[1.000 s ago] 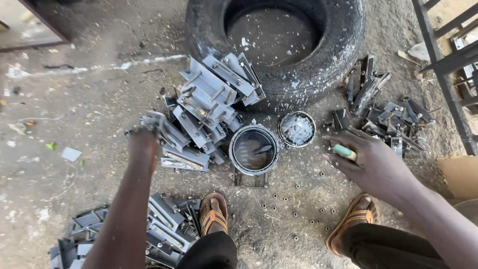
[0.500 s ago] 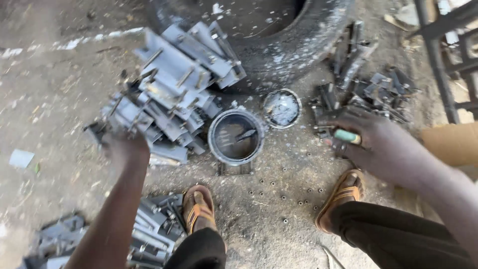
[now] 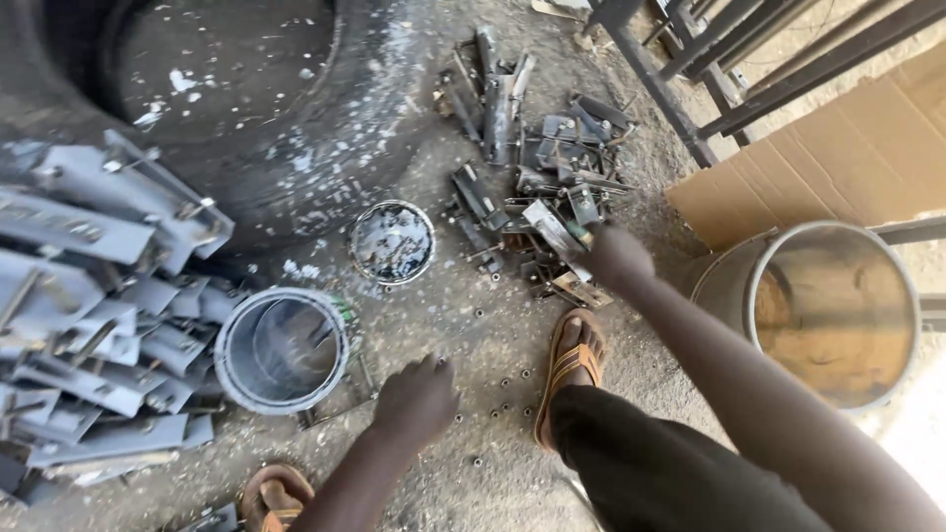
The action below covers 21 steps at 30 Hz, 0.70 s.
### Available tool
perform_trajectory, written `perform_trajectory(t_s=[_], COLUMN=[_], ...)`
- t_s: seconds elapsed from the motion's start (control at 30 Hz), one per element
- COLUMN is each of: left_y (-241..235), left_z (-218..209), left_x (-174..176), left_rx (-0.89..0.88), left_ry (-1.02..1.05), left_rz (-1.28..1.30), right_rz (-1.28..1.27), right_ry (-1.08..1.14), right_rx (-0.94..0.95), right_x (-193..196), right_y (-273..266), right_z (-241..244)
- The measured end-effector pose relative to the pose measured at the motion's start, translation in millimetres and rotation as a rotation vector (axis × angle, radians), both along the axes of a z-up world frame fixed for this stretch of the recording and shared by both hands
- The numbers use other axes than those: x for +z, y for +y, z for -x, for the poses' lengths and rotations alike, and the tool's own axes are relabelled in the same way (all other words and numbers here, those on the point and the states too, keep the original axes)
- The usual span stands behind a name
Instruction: Painting small metal pieces using a paintbrush and a small can of paint.
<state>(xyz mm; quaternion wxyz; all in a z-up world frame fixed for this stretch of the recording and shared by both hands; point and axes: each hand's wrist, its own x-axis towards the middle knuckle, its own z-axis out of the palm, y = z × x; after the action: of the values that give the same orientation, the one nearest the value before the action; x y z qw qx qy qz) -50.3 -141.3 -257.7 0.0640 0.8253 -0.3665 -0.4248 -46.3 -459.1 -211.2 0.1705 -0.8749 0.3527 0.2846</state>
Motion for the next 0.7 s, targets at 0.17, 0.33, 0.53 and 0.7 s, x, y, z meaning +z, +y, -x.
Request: perform_trajectory(t_s=[0.17,0.33,0.53,0.7], left_y=[-83,-99,-61,-28], left_z=[9,6,-12,-9], left_x=[-32,37,131,229], left_rx=[0.366,0.431,0.5,0.876], left_ry=[0.012,0.205,0.143,0.31], left_rz=[0.201,0.24,0.163,0.035], right_rz=[0.024,-0.007,-0.343,-0.992], right_ry=[-0.131,-0.082,-0.195,-0.341], right_rx=[0.03,0.063,-0.339,-0.367], right_x=[-14,12,32,153], right_y=[3,-13,-44,27], right_z=[3,-7,13,20])
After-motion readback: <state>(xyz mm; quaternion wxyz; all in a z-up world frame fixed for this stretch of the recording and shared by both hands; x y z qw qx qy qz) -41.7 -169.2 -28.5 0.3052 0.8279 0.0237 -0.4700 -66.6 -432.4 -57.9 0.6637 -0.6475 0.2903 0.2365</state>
